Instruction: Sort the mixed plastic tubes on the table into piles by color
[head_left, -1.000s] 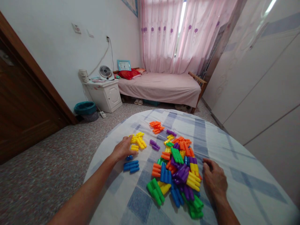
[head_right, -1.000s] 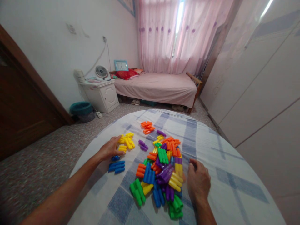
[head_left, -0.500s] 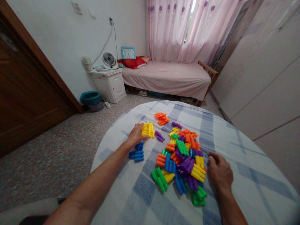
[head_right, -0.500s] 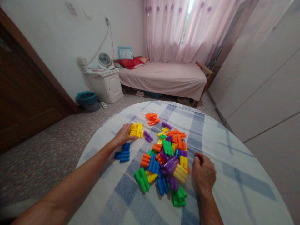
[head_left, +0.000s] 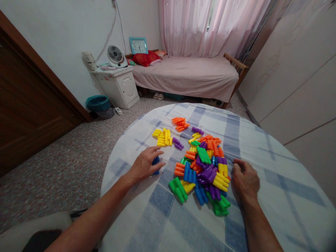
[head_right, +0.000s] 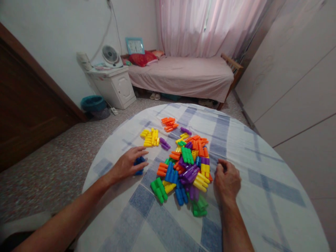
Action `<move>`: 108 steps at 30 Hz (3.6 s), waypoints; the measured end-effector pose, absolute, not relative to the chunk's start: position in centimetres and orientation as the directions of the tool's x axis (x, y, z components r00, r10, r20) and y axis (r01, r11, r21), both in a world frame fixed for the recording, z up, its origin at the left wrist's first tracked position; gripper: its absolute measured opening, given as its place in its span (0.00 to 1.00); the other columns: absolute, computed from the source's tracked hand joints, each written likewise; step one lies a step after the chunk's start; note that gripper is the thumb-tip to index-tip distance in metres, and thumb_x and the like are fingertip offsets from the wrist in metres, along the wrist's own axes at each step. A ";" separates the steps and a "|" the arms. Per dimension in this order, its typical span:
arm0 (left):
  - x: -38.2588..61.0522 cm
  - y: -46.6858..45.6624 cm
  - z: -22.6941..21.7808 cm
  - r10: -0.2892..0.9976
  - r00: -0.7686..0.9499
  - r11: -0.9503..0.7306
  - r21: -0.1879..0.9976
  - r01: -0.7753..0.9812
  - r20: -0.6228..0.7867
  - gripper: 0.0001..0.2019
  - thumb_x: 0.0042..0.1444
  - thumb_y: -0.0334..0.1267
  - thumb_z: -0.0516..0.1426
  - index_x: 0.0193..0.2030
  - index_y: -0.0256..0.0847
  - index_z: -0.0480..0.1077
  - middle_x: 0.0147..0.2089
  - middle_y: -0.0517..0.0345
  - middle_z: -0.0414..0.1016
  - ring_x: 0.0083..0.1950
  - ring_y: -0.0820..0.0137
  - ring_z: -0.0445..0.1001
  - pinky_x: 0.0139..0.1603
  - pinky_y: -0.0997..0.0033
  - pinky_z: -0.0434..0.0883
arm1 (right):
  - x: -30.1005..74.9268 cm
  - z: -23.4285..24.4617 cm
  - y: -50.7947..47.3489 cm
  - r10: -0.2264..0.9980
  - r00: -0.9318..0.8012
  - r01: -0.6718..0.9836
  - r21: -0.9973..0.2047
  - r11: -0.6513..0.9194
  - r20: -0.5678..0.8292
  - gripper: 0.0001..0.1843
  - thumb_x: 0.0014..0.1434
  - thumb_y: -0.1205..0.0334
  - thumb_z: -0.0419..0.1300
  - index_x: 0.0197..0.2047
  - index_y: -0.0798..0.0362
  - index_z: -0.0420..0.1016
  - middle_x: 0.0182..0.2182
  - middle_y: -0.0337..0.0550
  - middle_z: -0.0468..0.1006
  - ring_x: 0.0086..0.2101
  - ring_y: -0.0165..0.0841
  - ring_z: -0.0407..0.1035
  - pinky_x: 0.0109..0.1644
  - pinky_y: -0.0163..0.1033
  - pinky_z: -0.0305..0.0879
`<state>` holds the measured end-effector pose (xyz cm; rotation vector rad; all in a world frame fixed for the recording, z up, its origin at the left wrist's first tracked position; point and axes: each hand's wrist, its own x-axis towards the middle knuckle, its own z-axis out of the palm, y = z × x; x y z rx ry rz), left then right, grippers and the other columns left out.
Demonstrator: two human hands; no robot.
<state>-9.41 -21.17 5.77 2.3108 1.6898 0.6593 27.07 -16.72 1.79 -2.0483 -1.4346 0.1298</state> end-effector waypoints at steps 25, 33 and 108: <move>1.2 -22.4 6.9 0.854 0.481 -0.518 0.394 0.759 0.198 0.27 0.48 0.46 0.61 0.55 0.43 0.64 0.56 0.47 0.66 0.55 0.56 0.66 0.57 0.49 0.61 | 27.2 1.7 -16.7 0.887 0.381 0.818 -0.541 -0.194 0.259 0.19 0.54 0.56 0.48 0.43 0.50 0.75 0.40 0.45 0.77 0.40 0.39 0.66 0.43 0.41 0.59; 0.0 -21.8 6.4 0.898 0.372 -0.429 0.659 0.618 0.235 0.17 0.47 0.38 0.63 0.45 0.42 0.70 0.55 0.50 0.67 0.55 0.62 0.67 0.55 0.63 0.67 | 26.9 1.8 -16.9 0.881 0.406 0.805 -0.551 -0.219 0.243 0.19 0.55 0.55 0.48 0.44 0.48 0.74 0.39 0.44 0.75 0.42 0.39 0.66 0.46 0.42 0.59; -0.7 -25.4 3.1 0.961 0.119 -0.235 0.509 0.828 0.250 0.30 0.58 0.51 0.52 0.66 0.49 0.52 0.70 0.50 0.47 0.69 0.54 0.46 0.65 0.43 0.53 | 26.8 1.7 -16.7 0.899 0.355 0.820 -0.547 -0.167 0.258 0.18 0.56 0.56 0.46 0.44 0.49 0.73 0.41 0.44 0.75 0.43 0.39 0.66 0.46 0.42 0.58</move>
